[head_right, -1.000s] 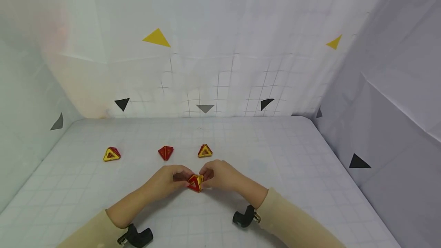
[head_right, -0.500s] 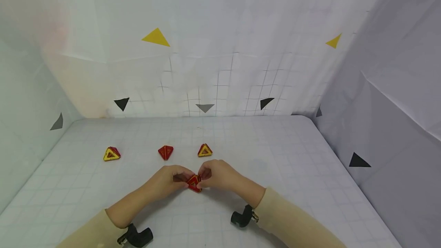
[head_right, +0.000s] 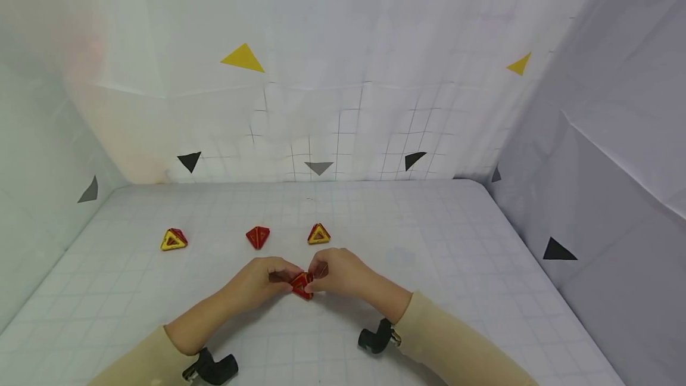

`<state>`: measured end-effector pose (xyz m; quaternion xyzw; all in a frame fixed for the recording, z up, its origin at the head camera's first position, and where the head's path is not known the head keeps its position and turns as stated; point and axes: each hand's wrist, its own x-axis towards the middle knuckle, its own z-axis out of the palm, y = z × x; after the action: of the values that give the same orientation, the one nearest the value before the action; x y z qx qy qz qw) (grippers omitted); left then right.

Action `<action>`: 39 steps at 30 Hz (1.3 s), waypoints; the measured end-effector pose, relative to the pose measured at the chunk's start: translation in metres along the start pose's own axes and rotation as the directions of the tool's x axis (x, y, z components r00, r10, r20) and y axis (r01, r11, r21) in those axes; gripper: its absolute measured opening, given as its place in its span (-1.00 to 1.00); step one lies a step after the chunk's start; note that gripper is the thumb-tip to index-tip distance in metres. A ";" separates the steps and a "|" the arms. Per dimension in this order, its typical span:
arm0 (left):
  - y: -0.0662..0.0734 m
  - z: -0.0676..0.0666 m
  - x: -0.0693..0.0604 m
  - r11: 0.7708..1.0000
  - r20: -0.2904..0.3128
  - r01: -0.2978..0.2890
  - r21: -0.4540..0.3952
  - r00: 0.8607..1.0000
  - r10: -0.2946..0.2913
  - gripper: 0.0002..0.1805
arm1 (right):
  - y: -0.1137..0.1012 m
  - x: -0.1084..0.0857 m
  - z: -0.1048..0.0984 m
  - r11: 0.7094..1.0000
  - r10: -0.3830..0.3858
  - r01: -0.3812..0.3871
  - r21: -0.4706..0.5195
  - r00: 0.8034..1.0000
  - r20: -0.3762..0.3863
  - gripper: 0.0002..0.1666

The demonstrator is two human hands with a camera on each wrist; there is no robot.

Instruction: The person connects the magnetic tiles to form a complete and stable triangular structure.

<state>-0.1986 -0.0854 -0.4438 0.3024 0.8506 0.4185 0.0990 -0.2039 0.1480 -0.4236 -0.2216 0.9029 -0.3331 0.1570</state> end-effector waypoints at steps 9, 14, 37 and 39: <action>-0.001 0.001 0.001 0.999 0.011 0.022 -0.036 1.000 -0.021 -0.68 | -0.001 0.002 0.000 0.999 0.040 -0.041 0.020 0.998 0.040 -0.63; 0.000 0.002 0.000 0.998 0.002 0.030 -0.049 1.000 -0.030 -0.71 | 0.001 0.005 -0.002 0.999 0.045 -0.047 0.027 0.996 0.077 -0.63; -0.005 0.005 0.001 0.994 -0.025 0.027 -0.103 0.999 -0.030 -0.71 | 0.004 0.009 -0.005 0.993 0.060 -0.073 0.098 0.989 0.133 -0.64; -0.005 0.005 0.001 0.994 -0.027 0.029 -0.107 0.999 -0.032 -0.72 | 0.003 0.008 -0.004 0.992 0.067 -0.080 0.097 0.989 0.131 -0.65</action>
<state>-0.1994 -0.0836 -0.4505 0.2777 0.8329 0.4660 0.1090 -0.2140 0.1484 -0.4238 -0.2007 0.8805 -0.3577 0.2378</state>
